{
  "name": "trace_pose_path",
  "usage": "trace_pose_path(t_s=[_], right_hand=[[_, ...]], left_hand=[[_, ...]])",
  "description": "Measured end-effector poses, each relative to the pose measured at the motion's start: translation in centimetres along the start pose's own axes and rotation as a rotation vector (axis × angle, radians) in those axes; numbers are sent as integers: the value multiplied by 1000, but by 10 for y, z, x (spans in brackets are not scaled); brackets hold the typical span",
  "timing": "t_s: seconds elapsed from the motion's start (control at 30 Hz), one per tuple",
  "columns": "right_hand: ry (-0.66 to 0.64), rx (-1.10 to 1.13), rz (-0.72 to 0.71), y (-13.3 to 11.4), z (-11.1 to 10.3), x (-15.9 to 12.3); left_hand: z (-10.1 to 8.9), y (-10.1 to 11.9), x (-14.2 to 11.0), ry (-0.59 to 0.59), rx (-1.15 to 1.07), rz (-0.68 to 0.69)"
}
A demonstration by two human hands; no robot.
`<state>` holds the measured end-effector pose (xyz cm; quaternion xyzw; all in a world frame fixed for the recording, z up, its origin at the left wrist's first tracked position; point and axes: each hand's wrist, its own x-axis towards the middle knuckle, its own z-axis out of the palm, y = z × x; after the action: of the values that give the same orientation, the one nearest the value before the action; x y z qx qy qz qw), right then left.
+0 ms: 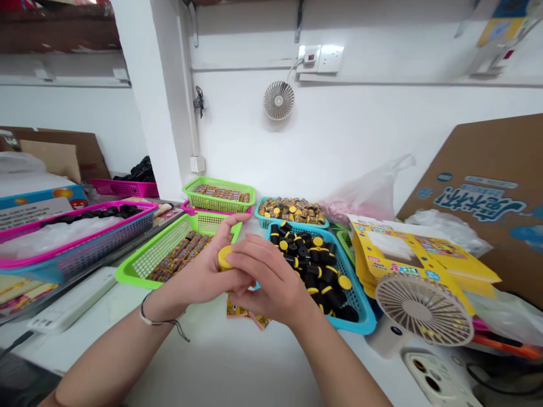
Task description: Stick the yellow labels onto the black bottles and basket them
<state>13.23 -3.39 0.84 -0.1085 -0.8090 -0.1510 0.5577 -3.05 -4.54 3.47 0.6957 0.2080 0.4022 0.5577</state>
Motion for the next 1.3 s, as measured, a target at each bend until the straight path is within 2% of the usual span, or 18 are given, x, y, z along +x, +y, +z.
trace_pose_path(t_s=[0.07, 0.13, 0.33, 0.43, 0.5, 0.63, 0.73, 0.93, 1.1, 1.2, 1.3], right_hand=[[3, 92, 8, -3, -1, 1], [-11, 153, 7, -6, -3, 2], [-37, 111, -24, -13, -6, 8], [-74, 18, -72, -14, -10, 10], [-96, -50, -127, -14, -14, 11], [-100, -104, -200, -13, -22, 11], [-114, -95, -199, -13, -25, 12], [-120, -12, -215, -14, -21, 15], [-150, 5, -192, -16, -21, 18], [-155, 39, -200, -16, -22, 18], [-130, 88, -187, -15, -21, 17]], left_hand=[[-1, -1, -1, -124, -120, 13], [-2, -5, 0, -196, -219, 42], [-4, -15, 1, -286, -344, 120], [-1, -6, -2, -256, -251, 24], [4, 0, -5, -169, -139, -10], [17, 4, -12, 36, -11, 88], [23, 2, -15, 103, 2, 120], [17, 2, -12, -90, -91, 139], [12, 2, -11, -188, -156, 128], [13, 5, -10, -191, -209, 116], [17, 9, -9, -141, -246, 113]])
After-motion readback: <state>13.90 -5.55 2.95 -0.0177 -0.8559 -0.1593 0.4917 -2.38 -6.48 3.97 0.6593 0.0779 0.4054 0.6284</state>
